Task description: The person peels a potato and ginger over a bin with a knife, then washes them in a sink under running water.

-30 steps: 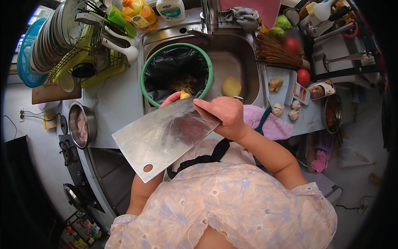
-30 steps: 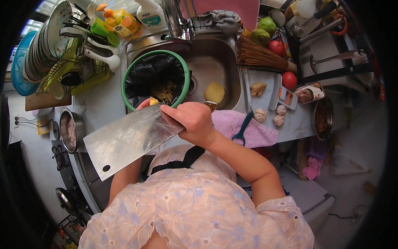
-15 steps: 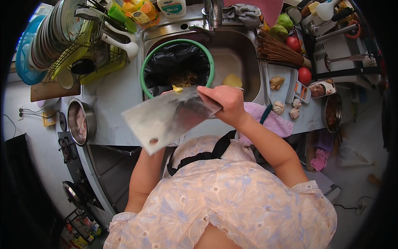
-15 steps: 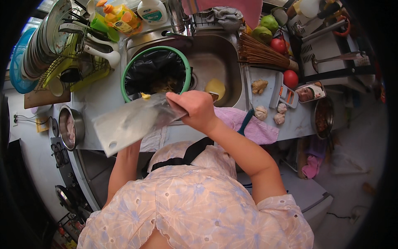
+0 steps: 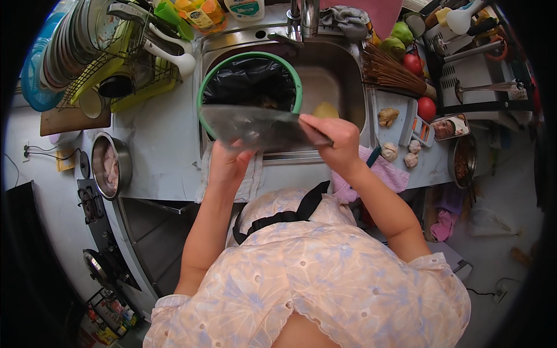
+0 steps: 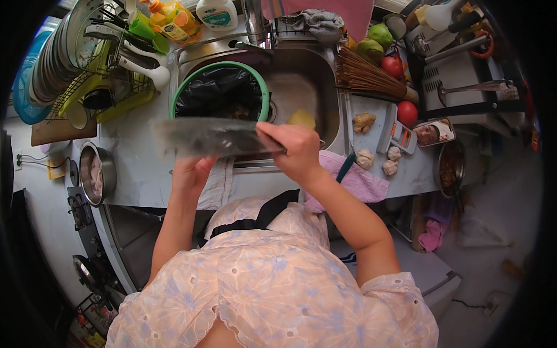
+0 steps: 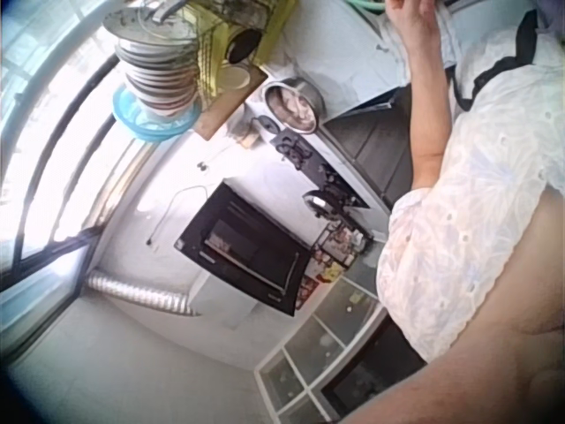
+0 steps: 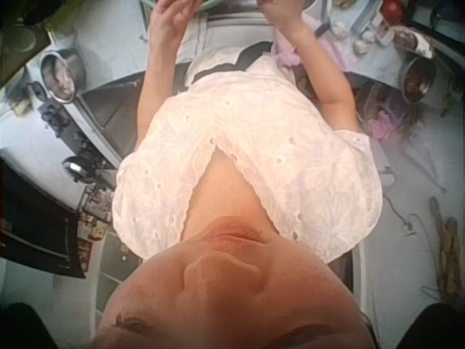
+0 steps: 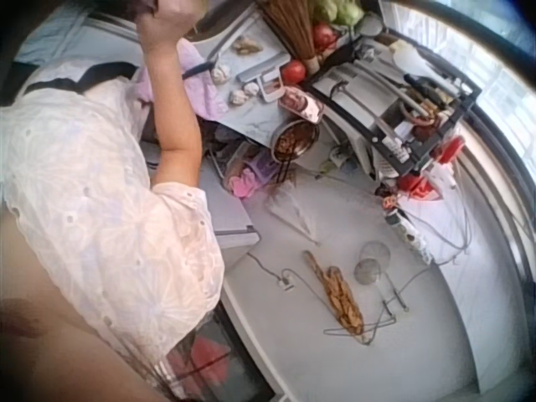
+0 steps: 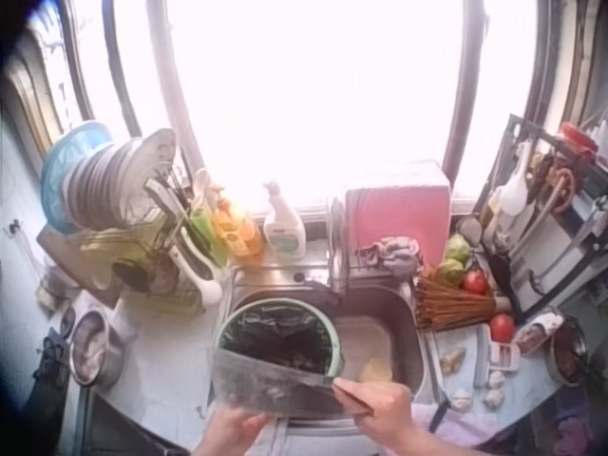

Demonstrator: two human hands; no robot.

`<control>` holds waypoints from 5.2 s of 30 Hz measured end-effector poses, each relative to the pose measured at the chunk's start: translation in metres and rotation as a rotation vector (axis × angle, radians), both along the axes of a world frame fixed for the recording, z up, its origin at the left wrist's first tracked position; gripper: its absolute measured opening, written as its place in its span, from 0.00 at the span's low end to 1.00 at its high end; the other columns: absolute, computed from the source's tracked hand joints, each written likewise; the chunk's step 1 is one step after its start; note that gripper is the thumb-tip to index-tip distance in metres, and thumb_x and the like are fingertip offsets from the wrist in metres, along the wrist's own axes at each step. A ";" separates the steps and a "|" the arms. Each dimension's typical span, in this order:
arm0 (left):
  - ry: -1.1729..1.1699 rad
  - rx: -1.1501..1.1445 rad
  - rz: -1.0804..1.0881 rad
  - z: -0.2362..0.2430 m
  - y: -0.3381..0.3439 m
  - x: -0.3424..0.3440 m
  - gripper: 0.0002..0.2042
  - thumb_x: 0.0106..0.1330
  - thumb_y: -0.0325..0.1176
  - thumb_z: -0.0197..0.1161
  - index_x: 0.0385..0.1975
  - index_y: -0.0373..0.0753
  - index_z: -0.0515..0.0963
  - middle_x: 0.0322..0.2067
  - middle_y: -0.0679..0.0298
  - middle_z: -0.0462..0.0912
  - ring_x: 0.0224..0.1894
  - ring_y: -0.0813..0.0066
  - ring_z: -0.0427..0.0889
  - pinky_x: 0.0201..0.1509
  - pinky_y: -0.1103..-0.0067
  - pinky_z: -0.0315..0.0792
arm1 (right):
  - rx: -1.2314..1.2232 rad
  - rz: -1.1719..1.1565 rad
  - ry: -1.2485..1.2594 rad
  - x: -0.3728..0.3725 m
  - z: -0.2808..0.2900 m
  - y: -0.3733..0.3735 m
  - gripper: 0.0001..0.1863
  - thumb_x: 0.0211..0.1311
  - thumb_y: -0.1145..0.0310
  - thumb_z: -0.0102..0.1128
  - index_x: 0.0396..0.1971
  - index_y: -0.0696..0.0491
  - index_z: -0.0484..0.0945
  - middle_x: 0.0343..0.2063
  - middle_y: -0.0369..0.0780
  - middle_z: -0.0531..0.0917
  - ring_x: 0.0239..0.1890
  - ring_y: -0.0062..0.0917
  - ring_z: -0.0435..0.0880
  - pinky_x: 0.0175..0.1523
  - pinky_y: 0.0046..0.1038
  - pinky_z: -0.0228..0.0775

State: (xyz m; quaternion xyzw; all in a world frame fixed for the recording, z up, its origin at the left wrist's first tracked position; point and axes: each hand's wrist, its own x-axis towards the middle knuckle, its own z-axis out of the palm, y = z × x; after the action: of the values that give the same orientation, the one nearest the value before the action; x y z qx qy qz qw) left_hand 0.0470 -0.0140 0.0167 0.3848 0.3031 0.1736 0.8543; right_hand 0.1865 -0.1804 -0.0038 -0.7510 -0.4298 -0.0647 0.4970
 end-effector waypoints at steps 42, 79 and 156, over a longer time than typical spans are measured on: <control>-0.050 -0.079 -0.075 0.003 0.031 -0.002 0.15 0.58 0.22 0.57 0.46 0.33 0.70 0.39 0.57 0.78 0.41 0.64 0.80 0.48 0.68 0.76 | -0.066 -0.192 0.039 0.007 -0.030 -0.008 0.12 0.41 0.78 0.60 0.29 0.49 0.82 0.20 0.42 0.79 0.23 0.36 0.79 0.26 0.30 0.67; -0.081 1.258 -0.747 -0.134 -0.226 0.215 0.13 0.48 0.27 0.65 0.34 0.34 0.76 0.27 0.62 0.78 0.26 0.75 0.76 0.34 0.80 0.73 | 0.513 -1.036 1.567 -0.174 -0.003 -0.310 0.09 0.55 0.71 0.62 0.22 0.60 0.76 0.12 0.31 0.69 0.10 0.12 0.62 0.16 0.17 0.55; -0.218 -0.471 -0.042 -0.050 0.034 -0.049 0.19 0.63 0.46 0.55 0.47 0.38 0.72 0.47 0.58 0.76 0.49 0.65 0.75 0.53 0.70 0.72 | 0.046 0.127 -0.047 -0.035 -0.013 0.044 0.10 0.45 0.75 0.65 0.32 0.51 0.82 0.20 0.41 0.81 0.20 0.32 0.79 0.24 0.28 0.69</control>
State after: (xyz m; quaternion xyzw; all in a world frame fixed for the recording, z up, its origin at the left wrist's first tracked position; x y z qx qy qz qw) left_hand -0.0020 0.0203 -0.0336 0.1605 0.2332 0.1212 0.9514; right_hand 0.1514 -0.1364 -0.0170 -0.7088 -0.4865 -0.0606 0.5071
